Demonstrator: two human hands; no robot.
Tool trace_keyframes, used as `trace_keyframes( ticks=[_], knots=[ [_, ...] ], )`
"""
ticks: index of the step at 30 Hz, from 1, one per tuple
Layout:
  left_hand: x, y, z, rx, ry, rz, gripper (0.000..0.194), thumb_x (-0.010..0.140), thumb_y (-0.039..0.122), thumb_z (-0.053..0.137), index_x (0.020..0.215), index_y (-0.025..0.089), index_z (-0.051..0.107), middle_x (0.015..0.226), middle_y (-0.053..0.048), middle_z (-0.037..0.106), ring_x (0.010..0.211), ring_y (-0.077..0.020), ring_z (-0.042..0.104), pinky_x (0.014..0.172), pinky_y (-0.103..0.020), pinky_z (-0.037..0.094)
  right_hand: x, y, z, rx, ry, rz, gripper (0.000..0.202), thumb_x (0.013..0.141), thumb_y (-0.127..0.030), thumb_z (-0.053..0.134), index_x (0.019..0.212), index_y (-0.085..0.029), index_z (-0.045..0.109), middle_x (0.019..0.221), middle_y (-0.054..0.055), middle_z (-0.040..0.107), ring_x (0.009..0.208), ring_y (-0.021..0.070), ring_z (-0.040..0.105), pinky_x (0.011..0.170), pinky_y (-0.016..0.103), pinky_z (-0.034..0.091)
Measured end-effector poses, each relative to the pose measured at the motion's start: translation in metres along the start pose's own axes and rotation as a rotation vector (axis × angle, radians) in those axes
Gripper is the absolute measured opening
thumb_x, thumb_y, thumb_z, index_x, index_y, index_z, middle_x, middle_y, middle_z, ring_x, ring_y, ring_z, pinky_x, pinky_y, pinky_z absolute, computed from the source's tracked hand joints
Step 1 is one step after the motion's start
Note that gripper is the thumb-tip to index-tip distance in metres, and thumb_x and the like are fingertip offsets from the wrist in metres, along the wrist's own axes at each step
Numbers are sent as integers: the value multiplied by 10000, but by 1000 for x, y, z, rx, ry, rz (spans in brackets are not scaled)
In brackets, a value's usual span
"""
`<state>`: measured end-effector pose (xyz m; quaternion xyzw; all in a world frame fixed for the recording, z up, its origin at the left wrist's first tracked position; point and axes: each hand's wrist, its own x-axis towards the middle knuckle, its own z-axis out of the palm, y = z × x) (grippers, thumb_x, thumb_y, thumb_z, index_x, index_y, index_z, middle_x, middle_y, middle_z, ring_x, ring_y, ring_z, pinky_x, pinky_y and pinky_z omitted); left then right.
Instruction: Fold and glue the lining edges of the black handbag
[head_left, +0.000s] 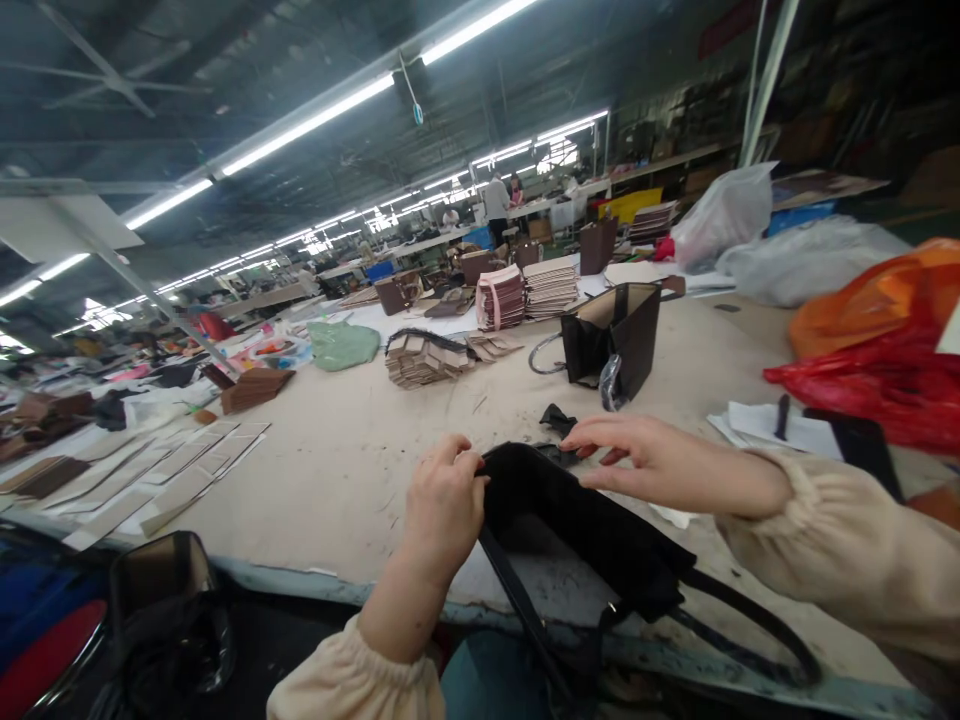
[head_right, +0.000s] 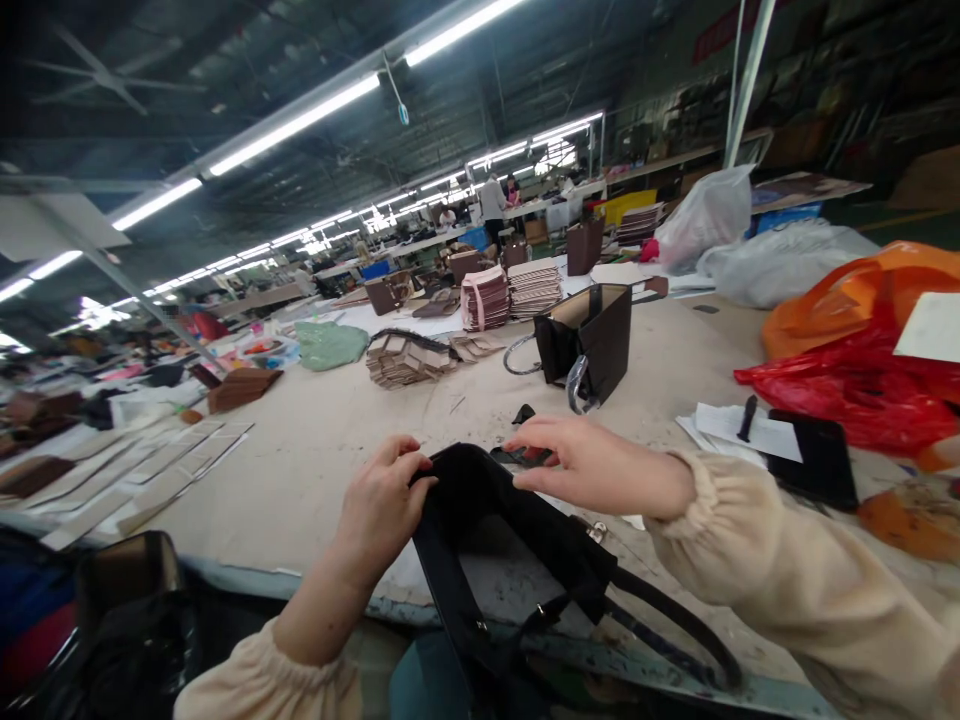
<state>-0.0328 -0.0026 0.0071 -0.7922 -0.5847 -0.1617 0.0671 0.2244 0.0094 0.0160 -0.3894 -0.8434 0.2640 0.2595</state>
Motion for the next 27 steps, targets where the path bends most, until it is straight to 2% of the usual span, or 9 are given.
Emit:
trace_keyframes(
  ticks=[3,5,10,14,18,21,27],
  knots=[
    [2,0,2,11,7,-22,70,779,217,572,807,199,634,1043,-29,563,903,-172,552,831,-280,437,17,12,5,29,-121,-27,412,801,-368,578,1174,-194,571,1064,63,605,883,171,596,737,255,505],
    [3,-1,4,3,25,-35,65,771,214,583,787,201,645,1013,-27,577,893,-173,558,822,-286,440,27,16,12,72,-146,-61,452,799,-361,581,1215,-189,540,1094,68,600,907,175,592,776,271,497],
    [6,-3,9,-71,73,-18,79,756,180,592,748,207,665,944,-17,590,833,-156,570,757,-275,453,44,13,38,74,-33,-94,497,791,-335,604,1245,-155,513,1163,101,585,1021,218,559,900,351,450],
    [6,-6,12,-174,96,14,116,754,139,575,717,202,666,893,-15,578,795,-135,567,725,-254,457,51,8,52,11,24,-69,448,816,-237,564,1249,-133,511,1214,109,561,1109,219,511,981,365,388],
    [4,-11,14,-269,113,52,107,757,136,568,726,191,654,898,-22,570,817,-134,565,741,-249,460,51,8,56,-10,28,-50,433,836,-182,510,1266,-139,501,1246,99,541,1151,206,483,1011,343,358],
    [3,-12,15,-293,120,27,80,756,138,573,741,180,639,898,-24,573,828,-132,567,749,-245,460,51,8,57,-27,26,-38,441,831,-184,511,1271,-151,500,1245,94,544,1142,212,490,1002,348,364],
    [5,-6,15,-221,112,-31,60,747,186,610,793,184,648,916,-17,599,807,-137,584,739,-256,462,52,7,58,-51,14,-25,456,824,-182,501,1280,-156,493,1245,96,545,1139,215,495,994,345,363]
  ],
)
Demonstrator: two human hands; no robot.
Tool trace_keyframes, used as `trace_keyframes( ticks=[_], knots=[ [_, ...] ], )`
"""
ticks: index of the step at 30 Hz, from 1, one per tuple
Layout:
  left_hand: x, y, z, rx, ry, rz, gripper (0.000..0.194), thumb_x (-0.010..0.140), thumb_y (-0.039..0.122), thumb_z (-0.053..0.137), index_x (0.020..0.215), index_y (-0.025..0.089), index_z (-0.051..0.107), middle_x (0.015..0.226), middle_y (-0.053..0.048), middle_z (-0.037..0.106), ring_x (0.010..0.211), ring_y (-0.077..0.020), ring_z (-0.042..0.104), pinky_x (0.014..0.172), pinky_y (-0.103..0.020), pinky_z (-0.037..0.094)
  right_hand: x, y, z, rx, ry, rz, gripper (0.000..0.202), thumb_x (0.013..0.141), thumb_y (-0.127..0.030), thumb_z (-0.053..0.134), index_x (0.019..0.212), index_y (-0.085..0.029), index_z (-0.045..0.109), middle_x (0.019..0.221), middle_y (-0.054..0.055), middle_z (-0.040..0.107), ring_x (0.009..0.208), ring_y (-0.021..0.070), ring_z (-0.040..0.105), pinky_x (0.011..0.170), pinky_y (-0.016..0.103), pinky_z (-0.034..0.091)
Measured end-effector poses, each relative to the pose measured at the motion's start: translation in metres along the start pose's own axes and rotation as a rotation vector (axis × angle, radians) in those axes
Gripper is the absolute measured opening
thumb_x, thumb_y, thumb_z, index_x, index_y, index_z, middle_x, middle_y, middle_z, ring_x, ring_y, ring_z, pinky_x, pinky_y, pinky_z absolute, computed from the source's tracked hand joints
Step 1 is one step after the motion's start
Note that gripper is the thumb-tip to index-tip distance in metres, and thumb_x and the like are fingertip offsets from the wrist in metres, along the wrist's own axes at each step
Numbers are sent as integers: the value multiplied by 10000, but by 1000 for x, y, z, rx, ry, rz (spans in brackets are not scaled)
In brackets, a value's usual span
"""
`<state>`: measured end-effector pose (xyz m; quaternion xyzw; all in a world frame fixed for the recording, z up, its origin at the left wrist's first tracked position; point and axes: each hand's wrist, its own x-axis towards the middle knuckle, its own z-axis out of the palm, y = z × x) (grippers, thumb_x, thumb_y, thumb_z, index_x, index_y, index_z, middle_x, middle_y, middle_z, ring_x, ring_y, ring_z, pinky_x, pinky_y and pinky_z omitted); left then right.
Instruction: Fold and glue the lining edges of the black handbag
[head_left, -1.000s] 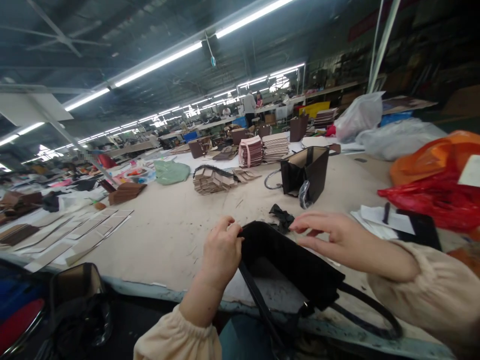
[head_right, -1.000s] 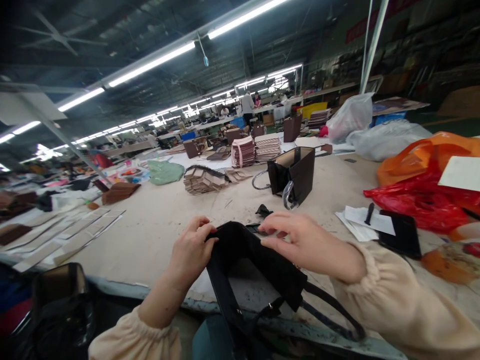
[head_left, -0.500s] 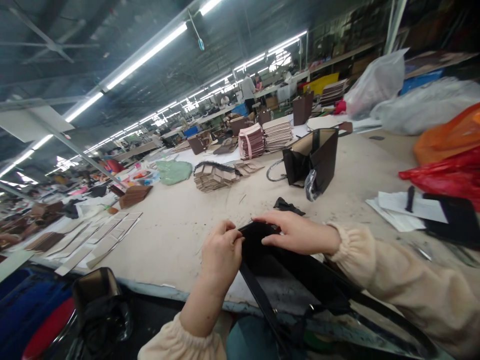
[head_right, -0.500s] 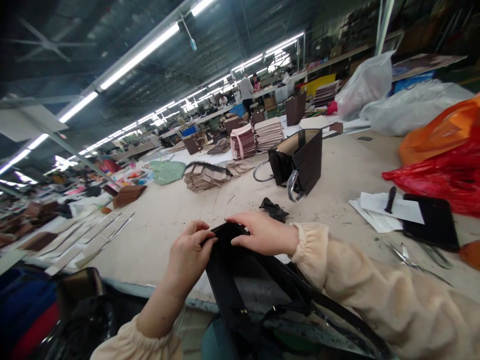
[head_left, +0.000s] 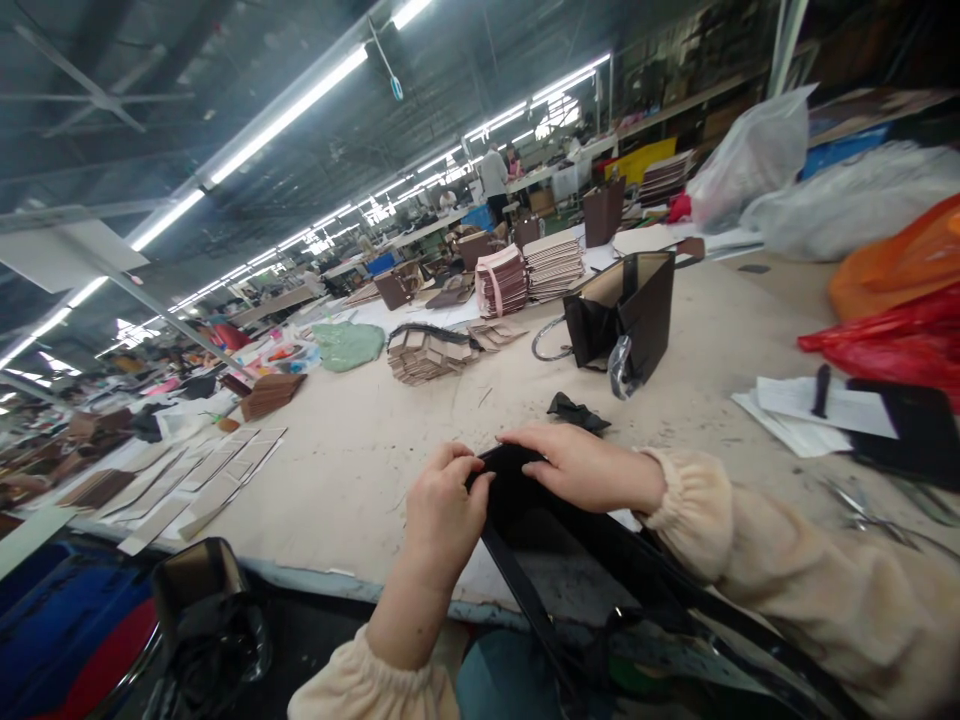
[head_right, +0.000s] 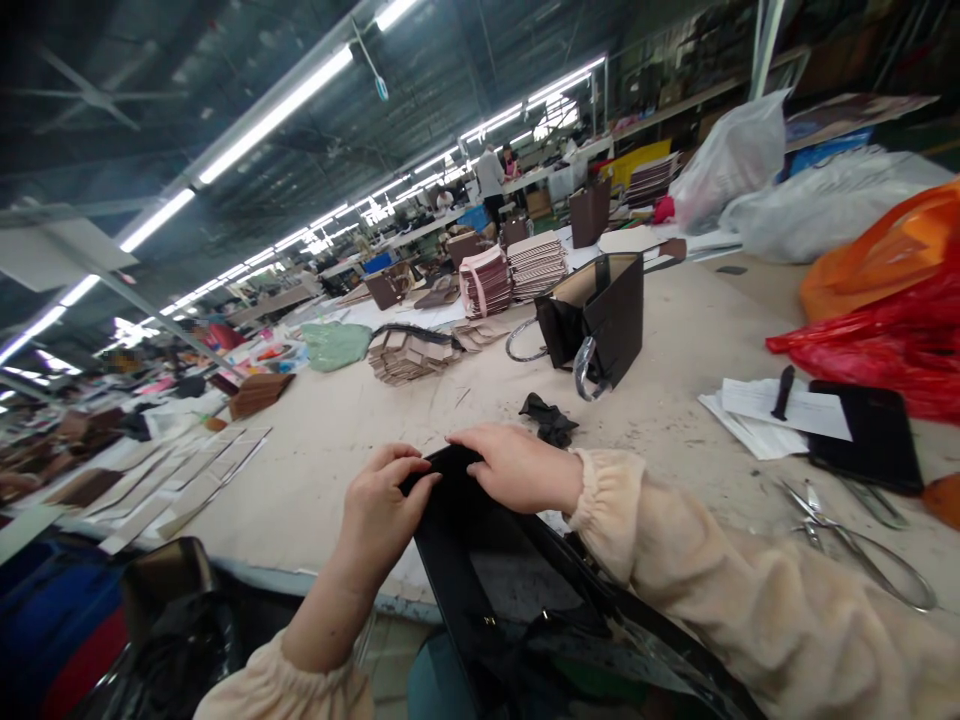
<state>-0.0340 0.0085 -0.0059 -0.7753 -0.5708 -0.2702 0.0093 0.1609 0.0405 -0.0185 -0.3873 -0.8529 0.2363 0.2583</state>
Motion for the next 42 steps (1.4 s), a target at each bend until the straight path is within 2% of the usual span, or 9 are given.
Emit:
trace_keyframes(
  ticks=[4,8,13,16,19,24,30,33,42],
  knots=[
    [3,4,1,56,-23,-21,54,748,184,603,748,200,655,874,-5,611,778,-141,586,713,-263,456,0,-1,1,-37,-2,1,452,826,-185,490,1277,-152,494,1234,93,553,1122,213,507,983,335,363],
    [5,4,3,-10,-25,6,87,751,139,575,701,184,629,834,-9,594,750,-132,575,699,-260,457,3,-1,-3,-93,-16,2,398,849,-217,464,1240,-190,531,1182,74,595,1077,205,542,939,304,383],
    [8,-3,6,-239,-34,119,118,748,75,539,691,166,588,878,-40,575,895,-151,581,808,-263,469,11,-7,-9,-243,-87,47,292,858,-202,413,1024,-243,649,965,48,680,907,195,614,787,274,414],
    [8,-8,6,-320,-77,124,130,762,71,517,700,170,574,898,-43,579,953,-159,588,839,-266,472,15,-13,-9,-320,-92,58,262,832,-184,425,925,-234,665,875,48,686,838,195,621,716,263,407],
    [6,-12,5,-344,-94,125,128,770,75,508,704,173,558,913,-41,594,948,-153,597,829,-261,477,16,-14,-7,-327,-70,36,282,843,-194,409,965,-251,657,900,41,685,857,194,618,718,262,402],
    [5,-12,5,-306,-59,128,128,771,77,495,709,178,544,900,-38,614,909,-146,592,818,-275,474,16,-10,-5,-320,-69,51,297,860,-221,403,1013,-253,656,930,50,683,886,203,616,749,271,403],
    [3,-6,9,-248,50,8,105,764,117,525,686,178,559,861,-33,632,835,-144,599,794,-281,476,18,-4,-4,-305,-59,38,325,870,-221,402,1092,-280,632,978,46,679,911,207,616,775,280,408],
    [2,-4,11,-228,82,-9,115,758,110,527,668,179,548,839,-30,633,823,-144,594,778,-276,473,18,-5,-5,-305,-64,28,334,867,-211,408,1110,-285,624,1000,44,676,924,211,614,776,283,409],
    [2,-2,14,-132,67,-50,118,777,97,471,700,178,510,782,-28,602,767,-152,564,715,-276,446,18,-10,-10,-313,-86,47,322,871,-215,405,1077,-295,639,971,29,682,867,203,621,737,279,414]
  ],
)
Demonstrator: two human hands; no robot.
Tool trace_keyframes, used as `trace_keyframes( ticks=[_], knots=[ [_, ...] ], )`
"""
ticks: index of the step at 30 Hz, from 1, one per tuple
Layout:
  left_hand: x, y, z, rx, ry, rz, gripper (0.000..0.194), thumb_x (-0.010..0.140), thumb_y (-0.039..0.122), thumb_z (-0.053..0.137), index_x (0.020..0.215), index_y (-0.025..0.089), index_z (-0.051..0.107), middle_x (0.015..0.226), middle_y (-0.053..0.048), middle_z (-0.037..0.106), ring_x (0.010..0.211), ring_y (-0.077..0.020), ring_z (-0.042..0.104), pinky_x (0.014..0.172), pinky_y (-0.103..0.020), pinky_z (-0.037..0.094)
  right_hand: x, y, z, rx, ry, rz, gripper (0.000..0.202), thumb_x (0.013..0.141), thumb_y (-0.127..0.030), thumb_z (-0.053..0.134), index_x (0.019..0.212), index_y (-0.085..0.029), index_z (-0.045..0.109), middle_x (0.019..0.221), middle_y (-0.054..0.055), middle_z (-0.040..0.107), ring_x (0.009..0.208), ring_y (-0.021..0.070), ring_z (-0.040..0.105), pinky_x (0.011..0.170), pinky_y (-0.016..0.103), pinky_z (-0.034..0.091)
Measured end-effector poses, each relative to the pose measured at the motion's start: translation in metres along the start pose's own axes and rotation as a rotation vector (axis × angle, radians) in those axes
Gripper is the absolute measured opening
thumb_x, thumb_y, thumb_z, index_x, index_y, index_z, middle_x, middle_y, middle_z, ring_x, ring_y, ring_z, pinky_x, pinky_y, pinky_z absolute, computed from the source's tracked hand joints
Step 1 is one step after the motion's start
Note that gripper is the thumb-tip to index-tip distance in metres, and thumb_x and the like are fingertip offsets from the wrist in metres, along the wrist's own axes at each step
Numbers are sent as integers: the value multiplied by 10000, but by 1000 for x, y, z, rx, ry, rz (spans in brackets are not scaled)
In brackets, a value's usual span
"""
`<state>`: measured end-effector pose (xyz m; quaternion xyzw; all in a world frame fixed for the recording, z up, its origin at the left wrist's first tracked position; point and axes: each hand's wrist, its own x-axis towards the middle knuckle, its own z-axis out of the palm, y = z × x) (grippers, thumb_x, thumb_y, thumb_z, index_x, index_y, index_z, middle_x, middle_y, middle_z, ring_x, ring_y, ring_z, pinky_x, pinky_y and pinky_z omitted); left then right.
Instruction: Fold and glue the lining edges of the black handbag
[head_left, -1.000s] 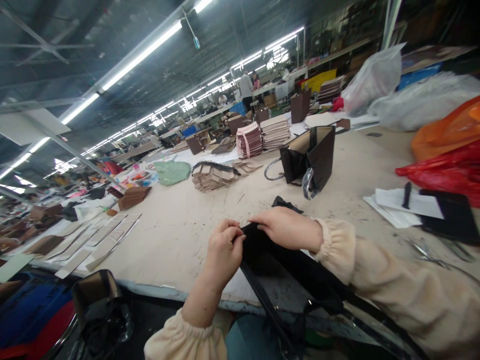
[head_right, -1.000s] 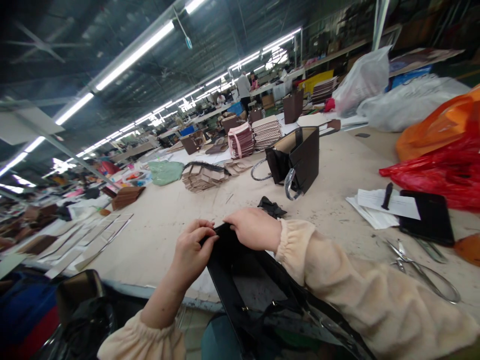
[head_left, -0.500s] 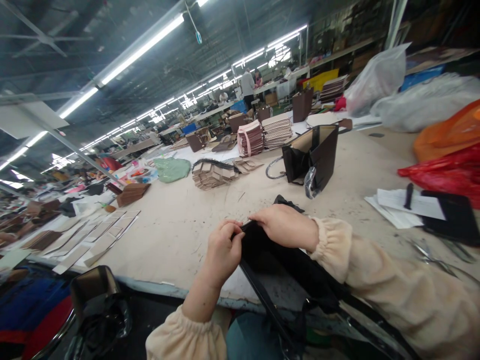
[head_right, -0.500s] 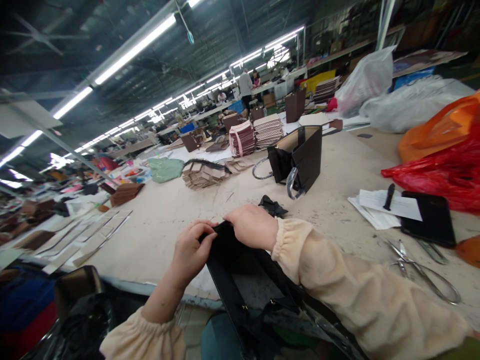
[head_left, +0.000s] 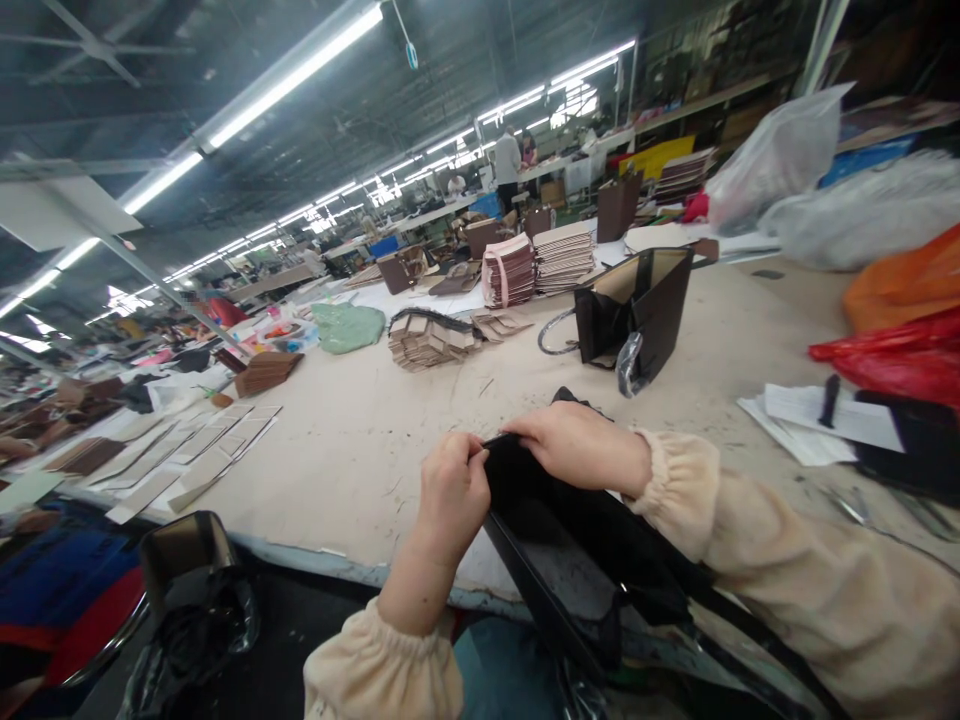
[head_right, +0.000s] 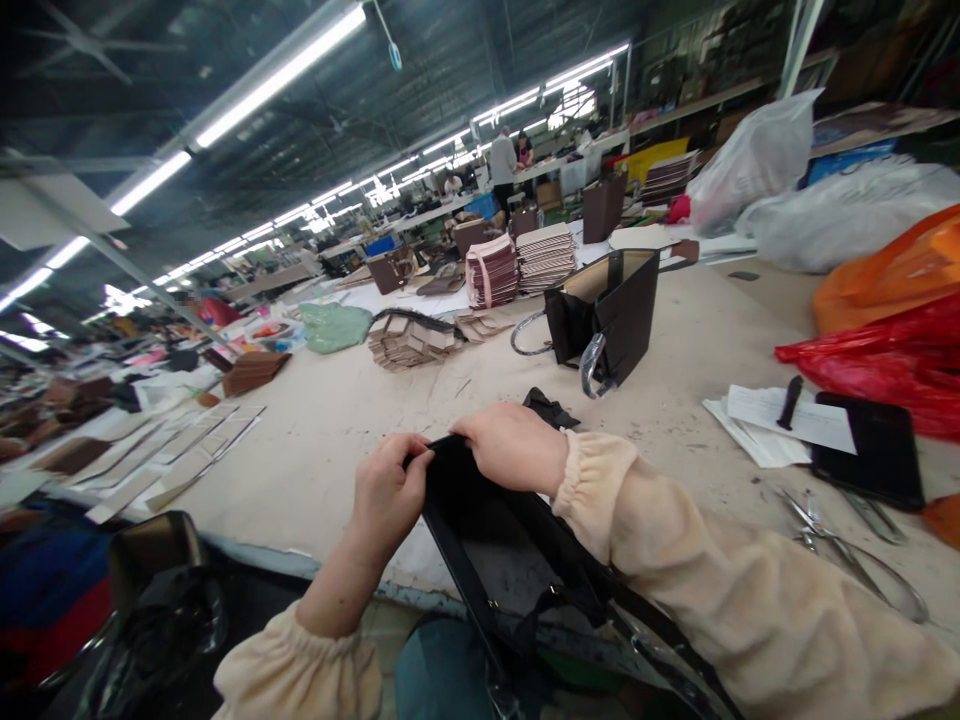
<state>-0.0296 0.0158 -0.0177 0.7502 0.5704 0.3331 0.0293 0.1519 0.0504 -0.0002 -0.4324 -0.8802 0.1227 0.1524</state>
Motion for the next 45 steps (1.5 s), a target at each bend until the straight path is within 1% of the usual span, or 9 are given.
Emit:
trace_keyframes(
  ticks=[5,11,15,20,24,31,36,41,45],
  knots=[
    [1,3,1,62,-19,-27,108,782,118,472,700,184,495,748,-21,591,720,-156,558,663,-271,427,-1,-1,-2,-21,-14,-3,292,874,-231,414,1035,-260,656,919,41,688,837,205,625,700,271,412],
    [4,5,-2,106,-54,-37,99,778,115,473,713,188,495,730,-23,588,699,-160,552,643,-268,414,1,4,-3,3,-30,-72,309,853,-186,447,1096,-250,627,980,39,678,892,194,618,780,267,412],
    [5,4,-2,85,-82,-39,92,780,120,468,733,189,505,710,-17,584,683,-156,550,630,-263,411,8,4,-7,-49,-19,-97,307,834,-304,543,1118,-210,613,993,72,667,923,225,603,791,286,414],
    [5,0,0,63,-89,-52,88,789,128,466,738,188,508,729,-17,594,686,-154,552,634,-265,405,24,-1,-5,-99,-32,-150,241,844,-362,535,991,-220,662,899,46,679,866,202,602,720,262,397],
    [6,-1,1,39,-96,-77,89,786,126,471,731,183,513,723,-15,596,682,-150,552,625,-261,399,29,-4,-2,-121,-20,-191,221,857,-343,510,904,-218,686,824,35,678,792,180,596,663,249,368],
    [5,-2,-9,-86,-127,-161,20,743,180,549,756,190,537,652,33,585,613,-112,546,583,-225,403,30,-2,-3,-151,-37,-203,206,851,-305,515,828,-190,684,808,41,668,769,167,576,639,242,339],
    [2,-9,-12,-217,-127,-191,243,696,150,588,928,198,534,781,15,645,724,-126,611,681,-241,468,34,1,-1,-133,-53,-223,235,864,-345,507,809,-192,676,804,36,668,767,162,576,636,238,338],
    [8,-5,-9,-98,-146,-198,126,722,180,593,825,228,648,747,32,676,703,-130,615,671,-243,458,35,4,1,-135,-54,-225,248,872,-351,489,837,-197,680,815,40,676,776,169,581,640,243,339],
    [9,-1,-7,-71,-116,-178,141,730,189,601,857,231,643,787,30,680,734,-131,618,692,-242,452,36,6,0,-124,-50,-228,246,870,-342,485,840,-197,683,811,39,678,774,170,584,638,242,341]
  ],
)
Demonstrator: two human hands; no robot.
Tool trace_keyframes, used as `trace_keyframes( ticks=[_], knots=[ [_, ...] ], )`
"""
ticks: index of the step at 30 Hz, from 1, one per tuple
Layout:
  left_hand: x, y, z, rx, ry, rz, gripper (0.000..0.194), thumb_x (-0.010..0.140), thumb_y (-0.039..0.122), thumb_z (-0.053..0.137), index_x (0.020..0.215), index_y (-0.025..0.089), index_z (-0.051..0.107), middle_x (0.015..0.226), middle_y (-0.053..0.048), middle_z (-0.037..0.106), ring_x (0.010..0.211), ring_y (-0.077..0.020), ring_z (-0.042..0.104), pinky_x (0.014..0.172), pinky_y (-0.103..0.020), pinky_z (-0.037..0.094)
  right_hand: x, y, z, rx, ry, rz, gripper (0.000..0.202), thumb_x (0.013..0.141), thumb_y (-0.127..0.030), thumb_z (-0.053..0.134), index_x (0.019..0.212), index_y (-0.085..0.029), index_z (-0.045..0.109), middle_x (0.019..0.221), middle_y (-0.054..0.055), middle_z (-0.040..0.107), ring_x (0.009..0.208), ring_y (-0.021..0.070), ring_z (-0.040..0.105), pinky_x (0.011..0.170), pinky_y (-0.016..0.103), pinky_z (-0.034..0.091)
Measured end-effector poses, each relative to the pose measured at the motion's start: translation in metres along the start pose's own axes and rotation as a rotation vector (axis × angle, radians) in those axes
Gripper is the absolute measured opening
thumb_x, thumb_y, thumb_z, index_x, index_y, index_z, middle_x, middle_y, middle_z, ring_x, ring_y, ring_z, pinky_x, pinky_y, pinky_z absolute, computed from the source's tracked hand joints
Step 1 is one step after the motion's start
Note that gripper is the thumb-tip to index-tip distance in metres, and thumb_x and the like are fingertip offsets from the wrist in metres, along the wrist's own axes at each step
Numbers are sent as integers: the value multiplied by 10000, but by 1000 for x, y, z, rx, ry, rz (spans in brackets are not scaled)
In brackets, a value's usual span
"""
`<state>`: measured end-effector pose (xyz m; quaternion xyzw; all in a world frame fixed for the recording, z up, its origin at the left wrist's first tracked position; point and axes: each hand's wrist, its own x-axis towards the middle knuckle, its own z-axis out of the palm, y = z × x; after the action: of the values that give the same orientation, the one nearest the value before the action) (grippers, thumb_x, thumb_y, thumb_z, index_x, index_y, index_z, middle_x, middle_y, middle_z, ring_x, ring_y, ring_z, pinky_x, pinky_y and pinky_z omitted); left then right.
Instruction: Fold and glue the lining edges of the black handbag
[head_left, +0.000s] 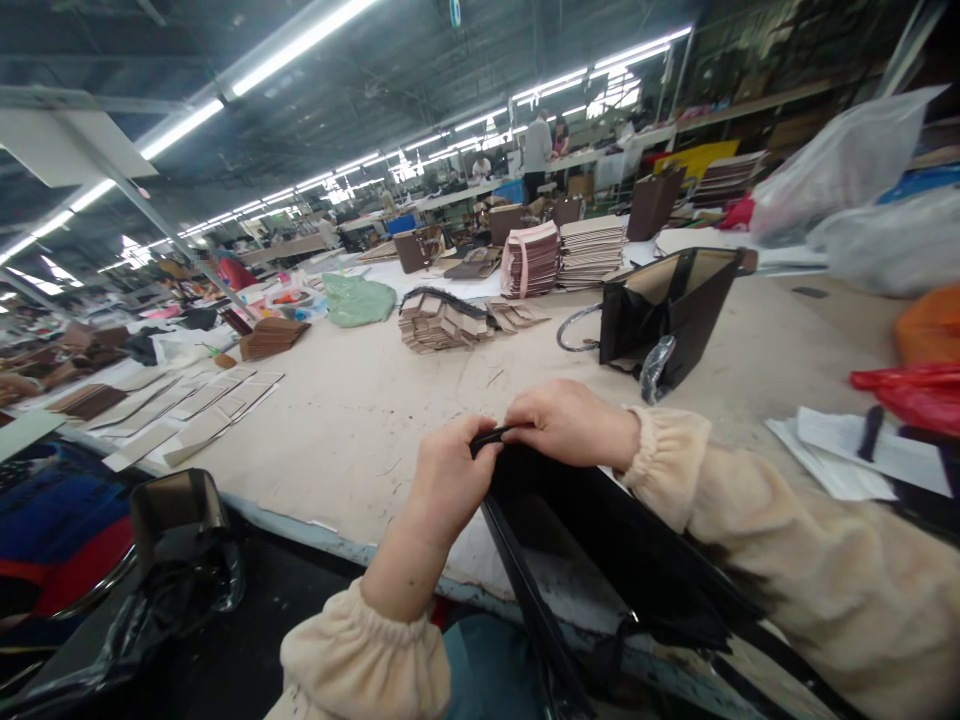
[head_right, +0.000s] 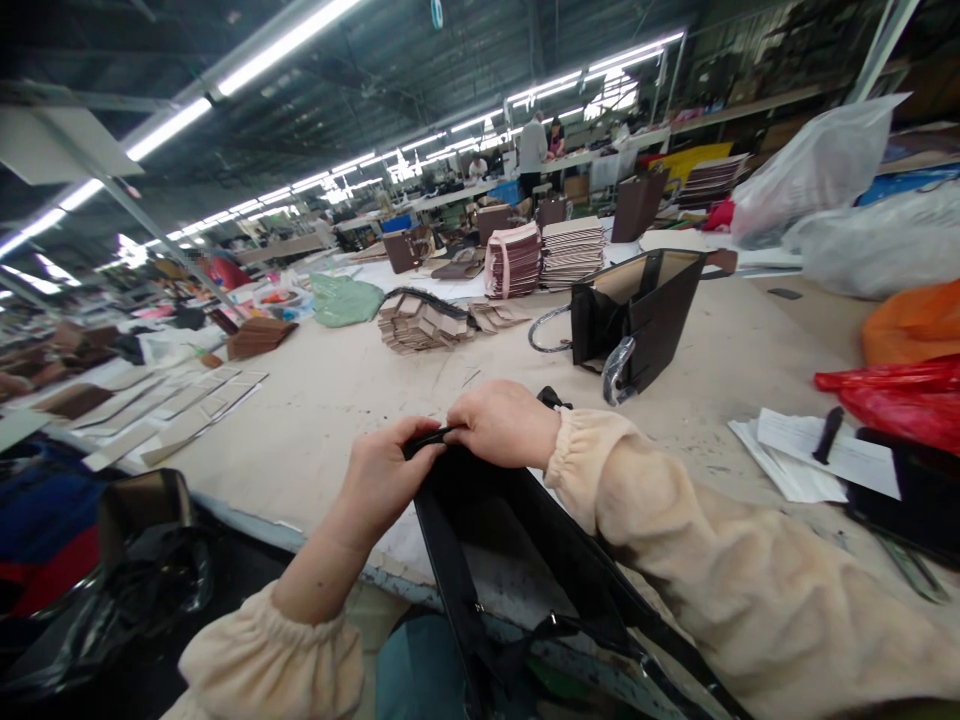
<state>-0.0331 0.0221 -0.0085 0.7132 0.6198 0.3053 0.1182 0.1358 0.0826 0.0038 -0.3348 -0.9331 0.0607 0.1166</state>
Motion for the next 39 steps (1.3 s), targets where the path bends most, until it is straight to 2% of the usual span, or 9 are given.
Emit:
trace_keyframes(
  ticks=[4,7,10,17,25,31,39],
  knots=[
    [-4,0,-1,82,75,56,92,725,186,612,810,212,589,743,28,623,704,-131,585,648,-236,434,0,1,-1,33,9,0,258,871,-334,485,808,-181,684,771,43,673,744,159,580,633,232,343],
    [-7,1,-2,132,120,147,71,724,148,605,766,204,596,817,11,610,770,-131,576,708,-236,438,0,2,-1,64,29,-15,252,861,-324,500,777,-170,680,744,42,667,714,146,574,621,221,340],
    [-8,4,-3,168,135,180,70,734,140,596,753,205,615,856,10,608,787,-125,580,737,-232,443,-1,3,1,86,46,-15,214,835,-299,530,760,-164,679,723,39,664,691,140,569,603,216,332],
    [-8,11,-1,252,123,177,58,746,191,611,773,214,655,925,11,616,807,-136,593,728,-249,455,-4,12,5,202,53,-17,137,758,-217,582,829,-178,692,750,30,676,701,135,573,614,202,346],
    [-4,10,2,264,134,161,69,726,175,608,677,198,652,834,1,595,736,-134,572,658,-255,438,-1,4,10,235,39,48,178,747,-192,547,832,-184,703,759,36,686,710,139,582,610,202,354],
    [-1,2,2,83,115,300,88,696,117,603,659,181,652,841,-27,552,811,-143,546,734,-262,442,-2,3,10,194,28,102,208,749,-201,527,853,-206,706,799,38,693,759,156,596,638,216,359],
    [-2,3,-2,224,115,423,128,740,129,566,646,195,623,770,-1,646,767,-156,533,796,-327,388,-2,0,10,165,26,113,187,755,-223,511,800,-199,691,770,41,685,743,159,595,622,221,356]
  ],
)
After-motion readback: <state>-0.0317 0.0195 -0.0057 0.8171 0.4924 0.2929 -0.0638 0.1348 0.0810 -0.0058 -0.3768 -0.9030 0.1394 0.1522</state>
